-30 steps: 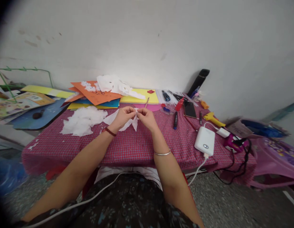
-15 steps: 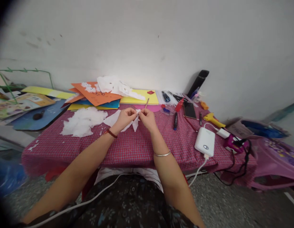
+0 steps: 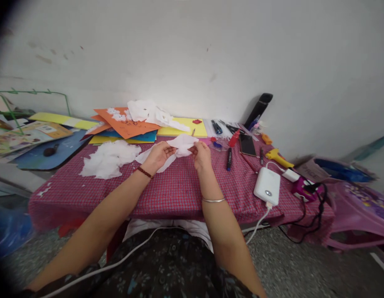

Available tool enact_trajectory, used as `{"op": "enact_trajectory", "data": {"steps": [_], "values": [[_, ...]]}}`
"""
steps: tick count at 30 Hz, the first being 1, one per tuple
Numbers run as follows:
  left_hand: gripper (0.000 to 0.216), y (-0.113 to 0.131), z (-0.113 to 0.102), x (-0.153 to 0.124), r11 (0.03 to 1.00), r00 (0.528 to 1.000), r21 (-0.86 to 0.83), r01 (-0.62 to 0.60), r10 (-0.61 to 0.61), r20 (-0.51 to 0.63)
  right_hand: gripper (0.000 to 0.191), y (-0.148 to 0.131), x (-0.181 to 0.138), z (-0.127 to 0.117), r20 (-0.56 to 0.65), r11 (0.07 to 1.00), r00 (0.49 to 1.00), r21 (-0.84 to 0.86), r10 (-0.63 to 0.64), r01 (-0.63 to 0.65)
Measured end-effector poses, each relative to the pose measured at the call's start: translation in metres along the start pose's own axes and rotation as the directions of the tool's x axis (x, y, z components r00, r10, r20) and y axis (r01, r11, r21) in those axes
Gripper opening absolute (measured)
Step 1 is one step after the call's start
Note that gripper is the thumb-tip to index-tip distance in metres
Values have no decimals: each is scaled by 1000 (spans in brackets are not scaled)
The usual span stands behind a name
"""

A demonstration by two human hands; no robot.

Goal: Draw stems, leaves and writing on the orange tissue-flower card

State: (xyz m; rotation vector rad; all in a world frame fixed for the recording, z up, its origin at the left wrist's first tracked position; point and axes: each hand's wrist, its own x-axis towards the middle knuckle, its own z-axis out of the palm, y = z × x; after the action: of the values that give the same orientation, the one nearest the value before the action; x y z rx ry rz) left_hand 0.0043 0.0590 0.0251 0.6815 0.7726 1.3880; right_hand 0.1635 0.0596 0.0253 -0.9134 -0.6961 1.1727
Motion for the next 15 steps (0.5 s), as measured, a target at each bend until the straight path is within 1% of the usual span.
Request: {"op": "enact_trajectory", "data": {"steps": [3,5,8,10,15], "values": [[8,2,1,-1,999,999,-22,48,-47,14,11,-2,-1,1,12,1000,1000,20,9,-9],[4,3,2,-5,992,990,-21,122,-120,76,13,-2,-4,2,45,1000,999,8,8,-8],[19,3,7,-12,975,957,11,223,-221,186,15,-1,-9,4,120,999,993,-37,-1,5],[26,1,9,-15,977,951,36,211,-214,224,14,0,-12,5,172,997,985,-75,-4,17],[29,-8,13,-16,995,962,33,90,-95,257,13,1,-16,6,279,986,960,-155,-17,63]]}}
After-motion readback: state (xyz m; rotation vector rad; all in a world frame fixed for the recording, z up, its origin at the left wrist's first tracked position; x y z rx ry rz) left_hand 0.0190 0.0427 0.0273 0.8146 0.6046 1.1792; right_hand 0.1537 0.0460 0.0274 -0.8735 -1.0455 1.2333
